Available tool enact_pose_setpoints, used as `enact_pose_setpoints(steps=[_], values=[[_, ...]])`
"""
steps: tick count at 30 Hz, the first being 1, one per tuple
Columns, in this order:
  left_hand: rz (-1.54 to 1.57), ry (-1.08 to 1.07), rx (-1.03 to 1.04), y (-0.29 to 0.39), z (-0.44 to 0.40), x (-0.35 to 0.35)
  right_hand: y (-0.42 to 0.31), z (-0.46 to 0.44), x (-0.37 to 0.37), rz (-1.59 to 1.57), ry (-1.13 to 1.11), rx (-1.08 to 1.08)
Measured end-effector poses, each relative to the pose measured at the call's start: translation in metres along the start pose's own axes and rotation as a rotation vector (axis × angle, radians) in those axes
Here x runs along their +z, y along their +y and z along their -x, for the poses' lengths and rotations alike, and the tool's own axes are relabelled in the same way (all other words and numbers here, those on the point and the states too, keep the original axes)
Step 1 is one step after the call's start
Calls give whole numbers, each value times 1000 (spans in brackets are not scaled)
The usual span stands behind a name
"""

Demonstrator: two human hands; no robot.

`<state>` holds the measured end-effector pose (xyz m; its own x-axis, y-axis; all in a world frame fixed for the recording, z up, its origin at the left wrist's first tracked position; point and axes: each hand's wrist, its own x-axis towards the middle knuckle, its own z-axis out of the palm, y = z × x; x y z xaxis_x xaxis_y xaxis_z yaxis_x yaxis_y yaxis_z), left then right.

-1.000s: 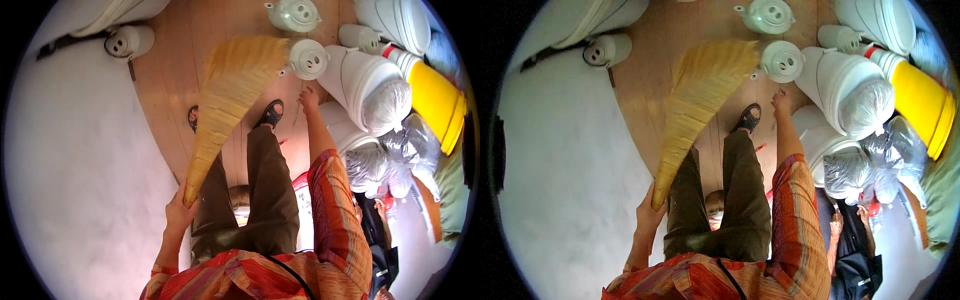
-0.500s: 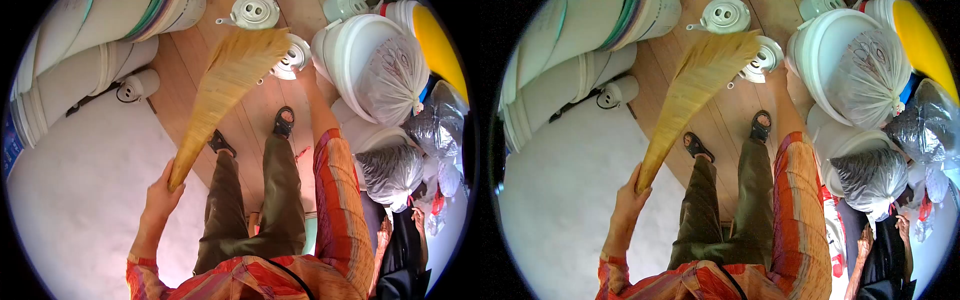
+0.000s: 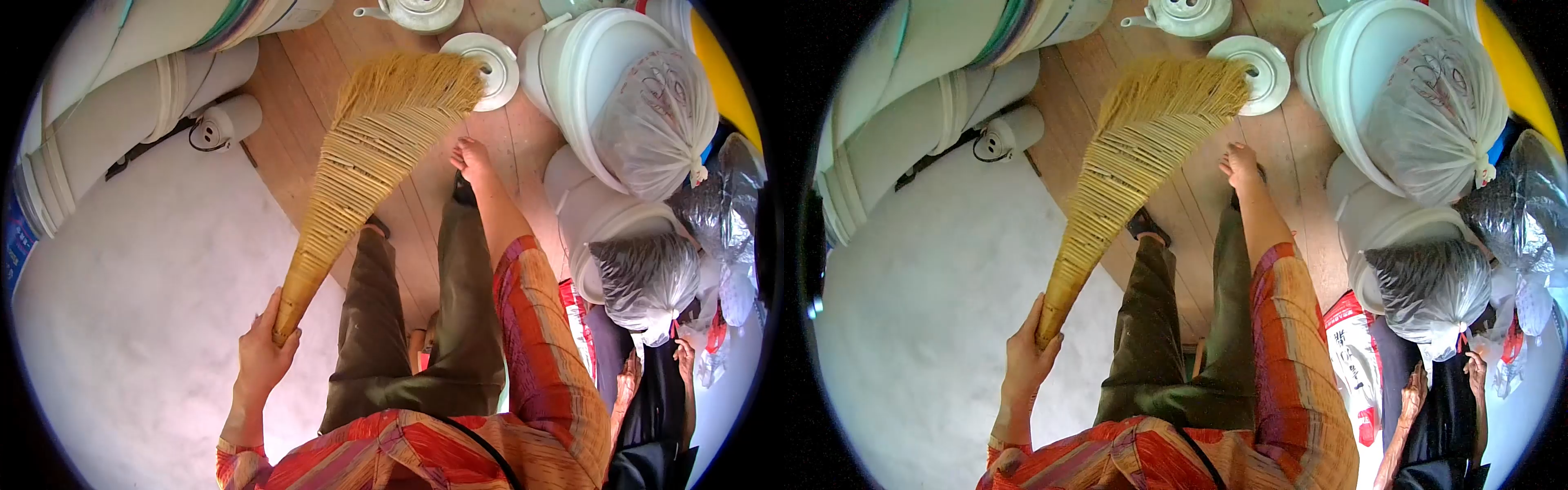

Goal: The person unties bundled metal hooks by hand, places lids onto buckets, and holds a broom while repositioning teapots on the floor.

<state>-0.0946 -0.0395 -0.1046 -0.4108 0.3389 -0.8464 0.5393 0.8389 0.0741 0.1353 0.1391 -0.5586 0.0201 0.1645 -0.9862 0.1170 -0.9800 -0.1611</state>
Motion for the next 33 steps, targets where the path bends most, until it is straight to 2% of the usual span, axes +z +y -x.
enact_pose_setpoints(steps=[2, 3, 5, 6, 7, 8, 10, 12, 14, 15, 16, 17, 19, 20, 23, 25, 27, 31, 33], values=[[13, 20, 9, -3, 2, 0, 5, 15, 20, -227, -65, 121], [-100, 74, 13, -11, 6, -1, 4, 17, 31, -328, -33, 166], [-223, 130, 18, -29, 9, -5, 8, 2, 40, -437, -96, 129], [-150, 107, -107, -40, 13, -8, 14, -6, 47, -528, -157, 108], [-76, 87, -237, -50, 20, -9, 9, -9, 56, -662, -168, 177], [-85, 91, -245, -58, 25, -11, 4, -11, 67, -666, -175, 187], [68, 94, -313, -71, 29, -11, -13, -14, 82, -888, -349, 61], [118, 92, -315, -82, 35, -3, -32, -12, 89, -884, -332, 39], [418, 47, -431, -87, 33, 10, -38, -33, 95, -866, -335, 13], [526, 30, -416, -98, 34, 21, -36, -55, 88, -863, -336, 48], [534, -5, -431, -103, 31, 28, -31, -69, 89, -858, -332, 85], [537, -12, -412, -112, 30, 41, -38, -57, 97, -841, -332, 88], [486, -51, -376, -120, 29, 57, -51, -35, 101, -527, -132, 35], [500, -68, -390, -120, 28, 62, -42, -41, 95, -507, -118, 43], [456, -164, -406, -125, 25, 69, -39, -44, 80, -315, -244, -59], [429, -127, -351, -140, 32, 79, -33, -21, 68, 95, -83, -47], [396, -94, -306, -145, 40, 81, -13, -34, 44, 57, -78, 86], [468, -68, -433, -147, 47, 72, 29, -32, 18, 214, -85, 42], [515, -66, -500, -151, 50, 71, 50, -45, 2, 259, -290, 82]])
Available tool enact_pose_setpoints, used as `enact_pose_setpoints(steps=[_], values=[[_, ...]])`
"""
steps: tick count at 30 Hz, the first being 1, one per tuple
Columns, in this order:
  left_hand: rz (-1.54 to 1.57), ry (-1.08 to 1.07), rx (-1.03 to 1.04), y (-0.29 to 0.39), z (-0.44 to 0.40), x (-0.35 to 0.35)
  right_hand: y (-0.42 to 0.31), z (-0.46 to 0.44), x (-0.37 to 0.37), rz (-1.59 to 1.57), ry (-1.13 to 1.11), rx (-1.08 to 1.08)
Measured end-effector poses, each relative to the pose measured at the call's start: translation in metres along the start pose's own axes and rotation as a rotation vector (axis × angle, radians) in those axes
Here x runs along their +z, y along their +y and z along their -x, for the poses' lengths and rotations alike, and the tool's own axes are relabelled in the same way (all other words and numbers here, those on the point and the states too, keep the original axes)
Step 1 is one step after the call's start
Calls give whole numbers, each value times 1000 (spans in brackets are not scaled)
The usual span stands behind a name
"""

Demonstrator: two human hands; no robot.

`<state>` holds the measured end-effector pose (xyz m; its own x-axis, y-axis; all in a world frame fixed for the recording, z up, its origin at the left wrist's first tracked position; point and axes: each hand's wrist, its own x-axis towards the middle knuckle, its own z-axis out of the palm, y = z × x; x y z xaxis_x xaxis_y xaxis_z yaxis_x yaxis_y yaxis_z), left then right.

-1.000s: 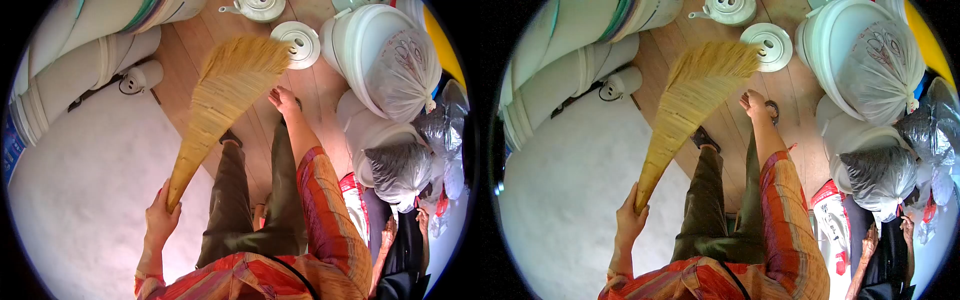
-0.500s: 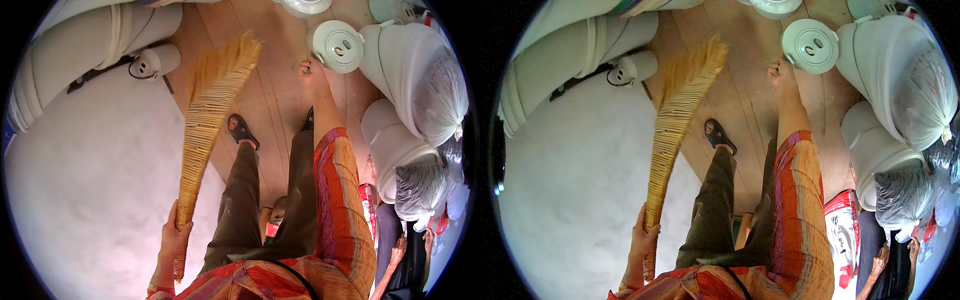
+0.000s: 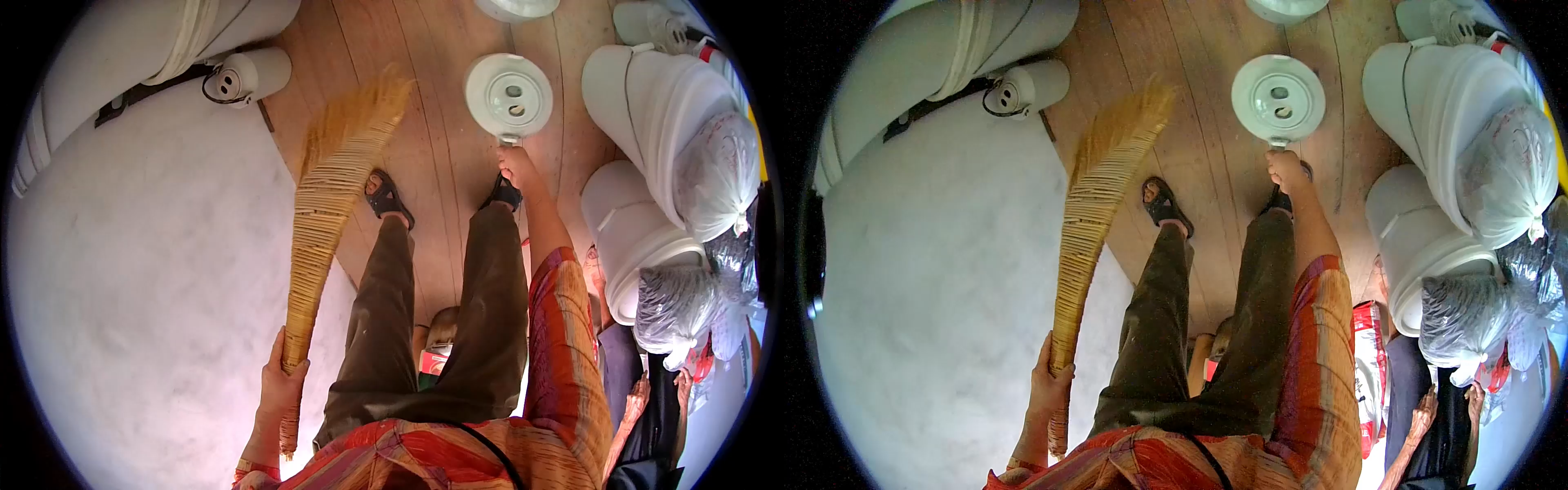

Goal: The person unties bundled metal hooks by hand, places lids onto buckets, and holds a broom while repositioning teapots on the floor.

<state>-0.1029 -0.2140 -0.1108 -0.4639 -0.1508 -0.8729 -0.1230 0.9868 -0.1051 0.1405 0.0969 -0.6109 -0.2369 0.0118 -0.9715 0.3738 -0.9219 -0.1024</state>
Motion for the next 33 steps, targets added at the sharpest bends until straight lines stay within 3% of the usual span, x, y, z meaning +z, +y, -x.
enact_pose_setpoints(steps=[4, 6, 11, 13, 16, 17, 19, 20, 21, 23, 30, 33], values=[[78, -21, -43, -3, 1, 0, 18, 5, 10, 183, 93, 50], [141, -7, 21, -11, -3, 5, 16, 10, 14, 557, 290, 3], [162, -60, -28, -12, -7, 9, 9, -7, -9, 745, 173, -54], [179, -78, -32, -14, -9, 12, 6, 3, -5, 1046, 402, -345], [167, -100, 3, -28, -12, 20, -37, 76, 46, 1282, 803, -550], [179, -107, 4, -29, -13, 23, -48, 91, 62, 1295, 808, -554], [278, -148, -38, -28, -14, 25, -59, 113, 89, 982, 513, -599], [272, -171, -69, -21, -11, 25, -48, 92, 91, 625, 471, -512], [280, -175, -66, -23, -11, 27, -46, 76, 94, 633, 474, -517], [349, -192, -71, -33, -15, 31, -45, 51, 103, 236, 548, -411], [449, -209, -60, -60, -27, 37, -56, 30, 127, 219, 821, -346], [471, -232, -110, -61, -31, 31, -50, 34, 121, 826, 896, -487]])
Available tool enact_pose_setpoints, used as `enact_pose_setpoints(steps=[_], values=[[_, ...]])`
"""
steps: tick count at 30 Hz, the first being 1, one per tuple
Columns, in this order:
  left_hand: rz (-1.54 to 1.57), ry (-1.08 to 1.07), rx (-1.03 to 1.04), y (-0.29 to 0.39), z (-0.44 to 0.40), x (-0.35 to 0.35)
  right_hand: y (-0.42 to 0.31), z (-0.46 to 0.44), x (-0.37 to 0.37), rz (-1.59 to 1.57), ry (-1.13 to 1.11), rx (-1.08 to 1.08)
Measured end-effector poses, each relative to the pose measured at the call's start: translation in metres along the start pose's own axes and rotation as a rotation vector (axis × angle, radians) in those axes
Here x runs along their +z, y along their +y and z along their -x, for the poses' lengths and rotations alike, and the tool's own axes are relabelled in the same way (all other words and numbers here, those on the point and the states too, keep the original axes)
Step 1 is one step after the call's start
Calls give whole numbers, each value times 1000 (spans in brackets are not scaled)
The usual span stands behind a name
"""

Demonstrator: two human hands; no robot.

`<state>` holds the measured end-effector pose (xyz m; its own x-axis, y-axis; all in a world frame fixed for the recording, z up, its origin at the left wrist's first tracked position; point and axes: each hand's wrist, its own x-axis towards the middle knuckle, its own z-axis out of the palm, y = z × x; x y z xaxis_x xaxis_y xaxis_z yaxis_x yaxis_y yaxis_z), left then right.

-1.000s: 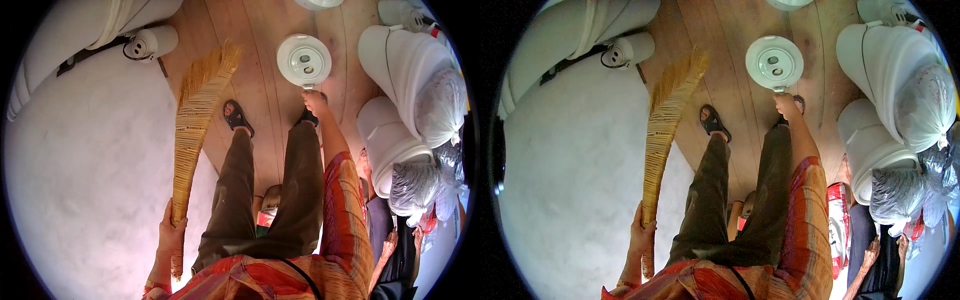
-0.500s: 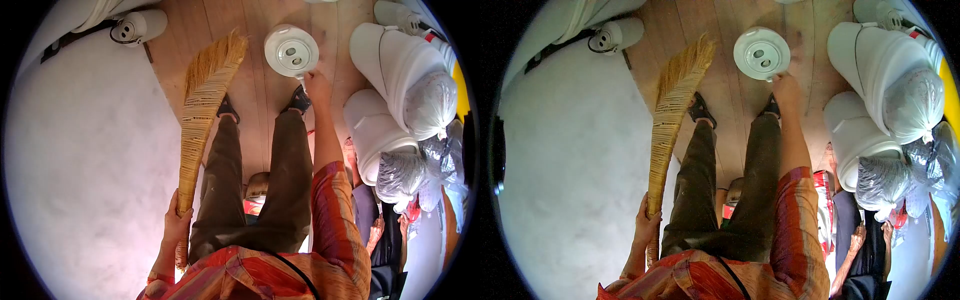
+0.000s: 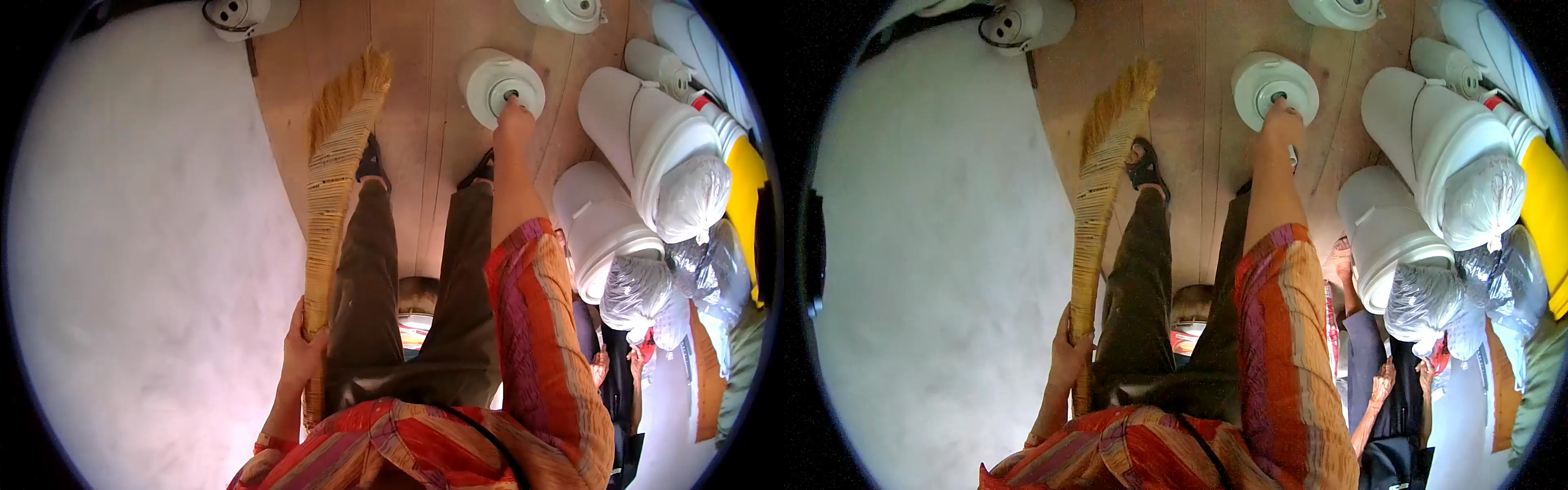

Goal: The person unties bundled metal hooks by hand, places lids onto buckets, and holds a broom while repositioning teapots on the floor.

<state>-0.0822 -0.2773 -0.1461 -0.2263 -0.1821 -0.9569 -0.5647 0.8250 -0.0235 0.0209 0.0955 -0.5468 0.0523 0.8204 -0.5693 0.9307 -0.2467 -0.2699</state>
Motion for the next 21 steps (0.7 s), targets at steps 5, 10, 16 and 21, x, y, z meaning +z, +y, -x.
enact_pose_setpoints(steps=[5, 10, 16, 21], values=[[59, 11, 29, -10, -12, -8, 16, 20, -28, -329, 131, 198], [81, -1, -11, -16, -21, -16, 42, 45, -68, -310, 34, 247], [44, 6, -32, -2, -19, -18, 78, 52, -74, -58, 69, 174], [32, -13, 32, 5, -19, -16, 43, 68, -87, 75, -16, 111]])
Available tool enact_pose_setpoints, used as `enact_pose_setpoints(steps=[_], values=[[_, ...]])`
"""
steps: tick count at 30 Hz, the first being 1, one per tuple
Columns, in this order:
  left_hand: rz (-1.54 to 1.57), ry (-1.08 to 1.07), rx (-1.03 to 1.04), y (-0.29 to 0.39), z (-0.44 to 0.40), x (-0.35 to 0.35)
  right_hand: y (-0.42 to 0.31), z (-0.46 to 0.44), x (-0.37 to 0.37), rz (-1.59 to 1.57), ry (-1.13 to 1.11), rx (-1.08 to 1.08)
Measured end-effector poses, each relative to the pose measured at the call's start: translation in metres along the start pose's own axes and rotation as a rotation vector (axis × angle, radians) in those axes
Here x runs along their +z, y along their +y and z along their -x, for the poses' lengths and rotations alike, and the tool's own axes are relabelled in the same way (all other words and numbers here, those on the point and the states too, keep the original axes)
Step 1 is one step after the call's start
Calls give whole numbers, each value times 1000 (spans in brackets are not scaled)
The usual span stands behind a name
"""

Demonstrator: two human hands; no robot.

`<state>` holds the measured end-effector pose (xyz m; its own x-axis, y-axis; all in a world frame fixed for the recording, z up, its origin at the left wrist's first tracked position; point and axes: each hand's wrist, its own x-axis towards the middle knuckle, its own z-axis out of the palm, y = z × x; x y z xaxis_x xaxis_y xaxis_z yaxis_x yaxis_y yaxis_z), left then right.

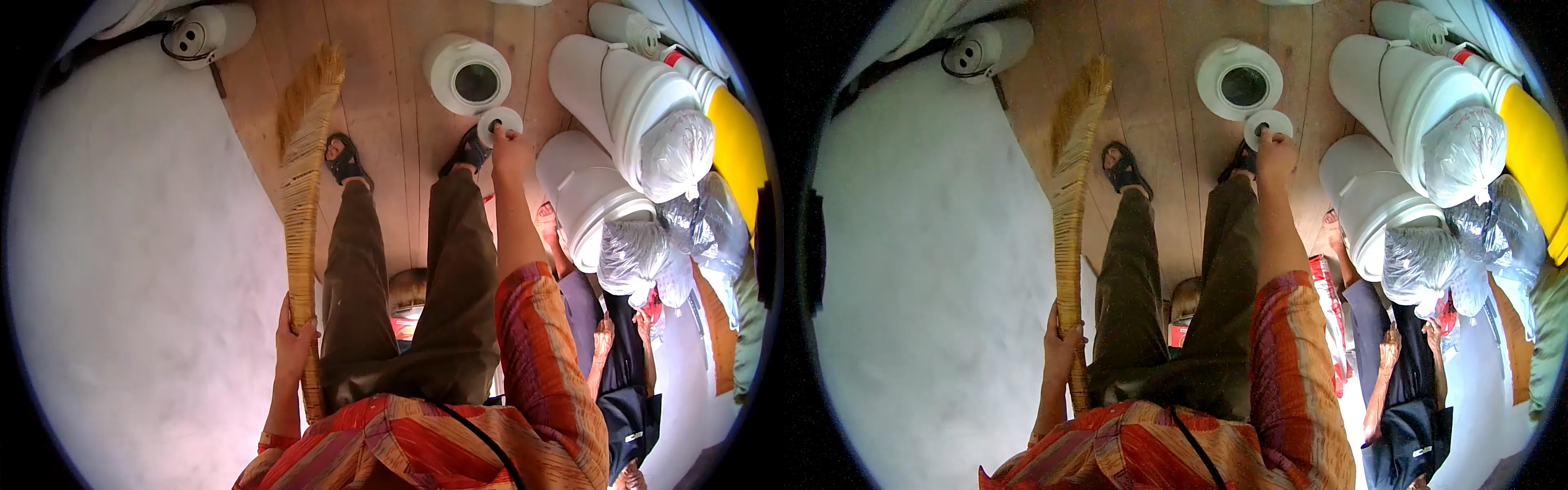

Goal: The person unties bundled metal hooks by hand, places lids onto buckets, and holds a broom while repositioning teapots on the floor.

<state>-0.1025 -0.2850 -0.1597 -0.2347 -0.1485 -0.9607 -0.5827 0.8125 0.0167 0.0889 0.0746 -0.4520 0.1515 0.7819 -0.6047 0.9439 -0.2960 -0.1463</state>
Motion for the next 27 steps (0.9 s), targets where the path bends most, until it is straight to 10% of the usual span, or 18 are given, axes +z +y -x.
enact_pose_setpoints(steps=[19, 27], values=[[20, -8, 51, 14, 5, 10, -65, -56, 68, 43, -15, -153], [-720, 250, 438, 33, 6, 9, -82, -35, 52, 22, 35, -107]])
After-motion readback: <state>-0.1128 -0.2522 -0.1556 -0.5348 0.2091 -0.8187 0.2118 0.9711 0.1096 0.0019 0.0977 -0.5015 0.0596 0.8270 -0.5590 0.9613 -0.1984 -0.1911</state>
